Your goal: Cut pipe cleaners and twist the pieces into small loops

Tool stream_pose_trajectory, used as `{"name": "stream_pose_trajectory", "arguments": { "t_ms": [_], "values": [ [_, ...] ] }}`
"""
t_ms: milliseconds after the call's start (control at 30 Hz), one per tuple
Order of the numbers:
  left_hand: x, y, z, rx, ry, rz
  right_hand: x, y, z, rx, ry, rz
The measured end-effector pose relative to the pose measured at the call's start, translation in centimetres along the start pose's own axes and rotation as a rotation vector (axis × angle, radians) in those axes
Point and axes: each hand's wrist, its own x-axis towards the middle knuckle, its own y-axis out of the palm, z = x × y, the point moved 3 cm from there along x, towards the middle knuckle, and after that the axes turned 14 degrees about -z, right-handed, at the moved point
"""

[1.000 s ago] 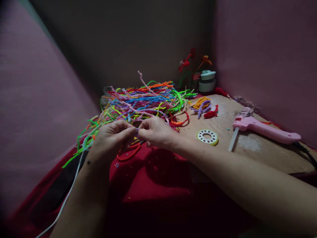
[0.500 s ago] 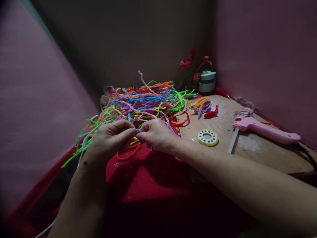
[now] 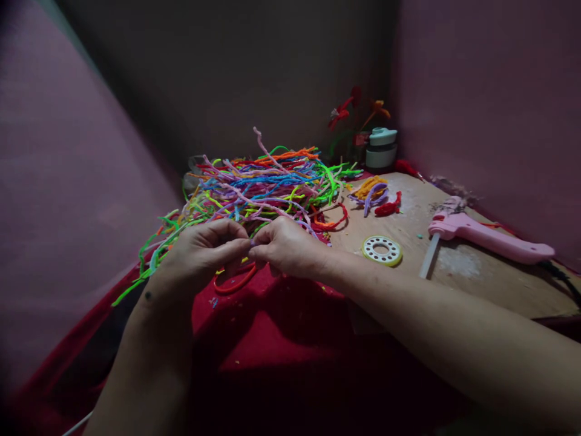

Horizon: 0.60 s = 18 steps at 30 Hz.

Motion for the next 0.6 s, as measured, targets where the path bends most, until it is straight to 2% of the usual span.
{"name": "stream_pose_trajectory", "arguments": {
  "t_ms": [133, 333, 500, 600],
  "values": [
    [0.14, -0.23, -0.13, -0.087, 0.04, -0.061, 0.05, -0.03, 0.01, 0.105, 0.004, 0.031],
    [0.44, -0.17, -0.16, -0.155, 0.036, -0.165, 0.27, -0.37, -0.23, 0.217, 0.049, -0.047],
    [0.1, -0.36, -0.64, -0.186, 0.158, -0.152, 0.11, -0.46, -0.13, 0.347, 0.068, 0.179],
    [0.01, -0.51, -0.75, -0.144, 0.212, -0.176, 0.1, -0.53, -0.02, 0.355, 0.084, 0.179]
  ]
}}
